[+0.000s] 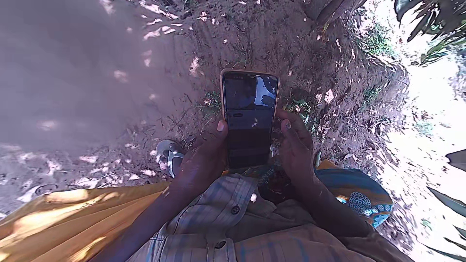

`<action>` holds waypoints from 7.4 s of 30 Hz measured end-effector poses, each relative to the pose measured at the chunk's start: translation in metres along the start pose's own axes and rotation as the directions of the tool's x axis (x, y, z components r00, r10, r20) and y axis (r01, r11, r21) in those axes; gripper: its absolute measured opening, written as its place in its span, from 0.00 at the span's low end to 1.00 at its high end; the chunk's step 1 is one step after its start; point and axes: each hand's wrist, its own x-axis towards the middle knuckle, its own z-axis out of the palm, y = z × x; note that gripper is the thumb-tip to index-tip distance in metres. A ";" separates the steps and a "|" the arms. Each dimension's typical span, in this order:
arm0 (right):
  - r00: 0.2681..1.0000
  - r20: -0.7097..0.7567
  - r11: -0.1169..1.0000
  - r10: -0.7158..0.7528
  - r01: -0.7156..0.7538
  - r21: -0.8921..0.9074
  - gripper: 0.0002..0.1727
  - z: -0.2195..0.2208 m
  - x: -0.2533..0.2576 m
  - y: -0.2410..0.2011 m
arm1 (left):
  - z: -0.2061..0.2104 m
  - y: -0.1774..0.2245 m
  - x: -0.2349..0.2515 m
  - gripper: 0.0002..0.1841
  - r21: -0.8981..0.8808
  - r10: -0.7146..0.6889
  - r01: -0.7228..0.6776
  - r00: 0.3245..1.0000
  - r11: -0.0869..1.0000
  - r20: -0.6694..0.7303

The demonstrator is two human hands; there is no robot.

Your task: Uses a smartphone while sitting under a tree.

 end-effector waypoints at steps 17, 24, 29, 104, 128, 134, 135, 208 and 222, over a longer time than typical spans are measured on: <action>0.915 0.337 0.974 0.222 -0.225 -0.030 0.45 0.007 -0.005 0.002 | -0.008 -0.002 0.000 0.21 -0.068 0.018 -0.018 1.000 0.998 -0.008; 0.898 0.354 0.965 0.262 -0.249 -0.084 0.49 0.005 -0.005 0.003 | -0.008 -0.003 0.000 0.20 -0.070 0.010 -0.011 1.000 0.998 -0.015; 0.900 0.335 0.960 0.280 -0.266 -0.086 0.48 0.006 -0.005 0.003 | -0.009 -0.004 0.000 0.20 -0.081 0.041 -0.038 0.999 0.996 0.028; 0.901 0.393 0.981 0.184 -0.195 -0.012 0.41 0.005 -0.005 0.005 | -0.009 -0.005 -0.001 0.18 -0.052 0.073 -0.071 0.997 0.996 0.024; 0.897 0.362 0.961 0.254 -0.277 0.013 0.41 0.006 -0.006 0.001 | -0.010 -0.007 0.002 0.19 -0.071 0.069 -0.067 0.997 0.995 0.035; 0.896 0.365 0.961 0.255 -0.275 0.003 0.41 0.006 -0.006 0.001 | -0.010 -0.005 0.001 0.18 -0.064 0.057 -0.055 0.998 0.996 0.032; 0.894 0.364 0.960 0.260 -0.279 0.001 0.40 0.006 -0.006 0.001 | -0.009 -0.004 0.001 0.18 -0.045 0.047 -0.046 0.999 0.998 0.022; 0.952 0.218 0.942 0.217 -0.263 0.208 0.24 0.005 -0.006 0.015 | -0.013 -0.009 0.002 0.40 -0.141 0.133 -0.121 0.988 0.983 0.078; 0.961 0.259 0.934 0.097 -0.178 0.310 0.22 0.003 -0.004 0.021 | -0.014 -0.010 0.004 0.40 -0.121 0.190 -0.171 0.967 0.978 0.167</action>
